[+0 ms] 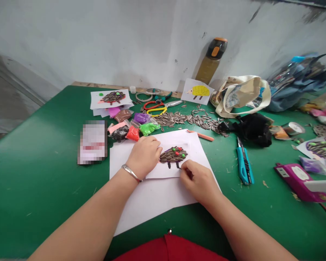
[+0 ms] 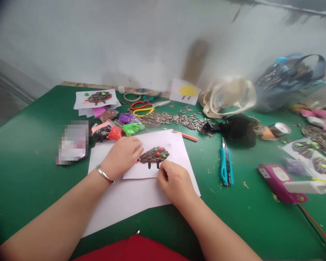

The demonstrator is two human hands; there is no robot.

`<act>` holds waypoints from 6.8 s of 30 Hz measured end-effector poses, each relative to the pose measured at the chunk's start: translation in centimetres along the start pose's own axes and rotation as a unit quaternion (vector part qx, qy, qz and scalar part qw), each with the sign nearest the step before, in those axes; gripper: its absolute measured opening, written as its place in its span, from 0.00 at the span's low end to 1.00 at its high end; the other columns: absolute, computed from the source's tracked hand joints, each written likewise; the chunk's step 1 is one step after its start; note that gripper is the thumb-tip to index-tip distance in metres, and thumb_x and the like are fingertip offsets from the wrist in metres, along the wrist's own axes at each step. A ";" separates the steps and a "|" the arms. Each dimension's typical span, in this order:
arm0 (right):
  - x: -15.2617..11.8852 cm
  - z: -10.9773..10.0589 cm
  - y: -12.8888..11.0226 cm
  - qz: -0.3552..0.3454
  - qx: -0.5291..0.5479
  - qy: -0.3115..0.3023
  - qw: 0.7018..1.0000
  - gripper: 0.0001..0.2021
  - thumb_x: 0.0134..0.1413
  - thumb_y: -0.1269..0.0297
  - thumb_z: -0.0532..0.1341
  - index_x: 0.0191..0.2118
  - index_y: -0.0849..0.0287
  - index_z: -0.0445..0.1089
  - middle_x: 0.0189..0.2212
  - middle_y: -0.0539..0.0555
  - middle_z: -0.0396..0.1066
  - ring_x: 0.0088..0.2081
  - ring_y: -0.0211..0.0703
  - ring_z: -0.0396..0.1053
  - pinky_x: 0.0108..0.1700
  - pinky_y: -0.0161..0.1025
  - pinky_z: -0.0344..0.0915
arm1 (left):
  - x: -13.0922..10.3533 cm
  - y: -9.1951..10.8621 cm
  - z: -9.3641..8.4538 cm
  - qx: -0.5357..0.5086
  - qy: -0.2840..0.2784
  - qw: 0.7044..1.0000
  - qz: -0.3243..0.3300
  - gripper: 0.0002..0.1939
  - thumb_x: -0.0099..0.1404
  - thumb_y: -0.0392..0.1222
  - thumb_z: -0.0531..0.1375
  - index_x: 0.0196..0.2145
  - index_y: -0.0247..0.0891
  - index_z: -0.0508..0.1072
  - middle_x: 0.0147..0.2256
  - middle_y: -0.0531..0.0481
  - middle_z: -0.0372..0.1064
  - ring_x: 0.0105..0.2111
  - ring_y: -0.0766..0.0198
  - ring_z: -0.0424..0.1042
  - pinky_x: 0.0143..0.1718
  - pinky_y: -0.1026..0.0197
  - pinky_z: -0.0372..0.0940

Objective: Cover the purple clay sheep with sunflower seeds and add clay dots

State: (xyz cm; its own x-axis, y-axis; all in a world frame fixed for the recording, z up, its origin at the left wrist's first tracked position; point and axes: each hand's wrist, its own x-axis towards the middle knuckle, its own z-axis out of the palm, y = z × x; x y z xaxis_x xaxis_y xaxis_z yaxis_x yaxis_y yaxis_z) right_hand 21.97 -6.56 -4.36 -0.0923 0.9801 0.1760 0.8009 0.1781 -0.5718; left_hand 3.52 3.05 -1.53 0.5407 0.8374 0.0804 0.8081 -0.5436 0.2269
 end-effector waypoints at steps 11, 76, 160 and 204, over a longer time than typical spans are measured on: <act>0.2 0.3 -0.7 0.027 -0.024 -0.010 0.999 0.06 0.52 0.70 0.53 0.27 0.57 0.63 0.21 0.48 0.65 0.24 0.38 0.62 0.29 0.35 0.54 | 0.0 0.0 0.0 0.005 -0.003 1.000 -0.003 0.14 0.66 0.35 0.51 0.25 0.36 0.71 0.32 0.46 0.69 0.34 0.59 0.66 0.38 0.56 0.58; 0.3 0.2 -0.3 0.048 0.007 -0.020 0.999 0.06 0.51 0.69 0.54 0.26 0.57 0.64 0.19 0.47 0.64 0.23 0.36 0.60 0.28 0.34 0.54 | 0.0 0.1 0.0 0.000 0.003 1.000 -0.003 0.14 0.66 0.35 0.51 0.25 0.36 0.71 0.32 0.46 0.69 0.34 0.59 0.66 0.36 0.56 0.57; 0.0 0.1 0.0 0.046 0.035 -0.013 0.998 0.04 0.52 0.68 0.54 0.28 0.56 0.64 0.20 0.45 0.64 0.23 0.35 0.62 0.28 0.33 0.55 | -0.2 0.2 0.0 0.002 -0.013 1.000 -0.021 0.13 0.67 0.37 0.51 0.27 0.35 0.72 0.32 0.45 0.69 0.35 0.58 0.66 0.39 0.56 0.58; 0.1 -0.3 0.1 0.060 0.111 0.029 0.992 0.06 0.52 0.68 0.55 0.32 0.57 0.69 0.20 0.45 0.66 0.22 0.34 0.61 0.28 0.31 0.60 | 0.0 0.0 0.0 -0.002 -0.006 1.000 -0.004 0.14 0.66 0.36 0.51 0.25 0.36 0.71 0.31 0.46 0.69 0.33 0.59 0.66 0.37 0.56 0.58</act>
State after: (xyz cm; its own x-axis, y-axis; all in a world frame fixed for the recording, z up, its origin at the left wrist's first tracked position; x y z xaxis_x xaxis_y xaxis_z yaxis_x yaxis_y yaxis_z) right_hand 22.23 -6.44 -4.12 0.0362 0.9898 0.1378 0.6529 0.0809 -0.7531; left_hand 3.48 3.04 -1.58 0.5367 0.8411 0.0675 0.8116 -0.5364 0.2314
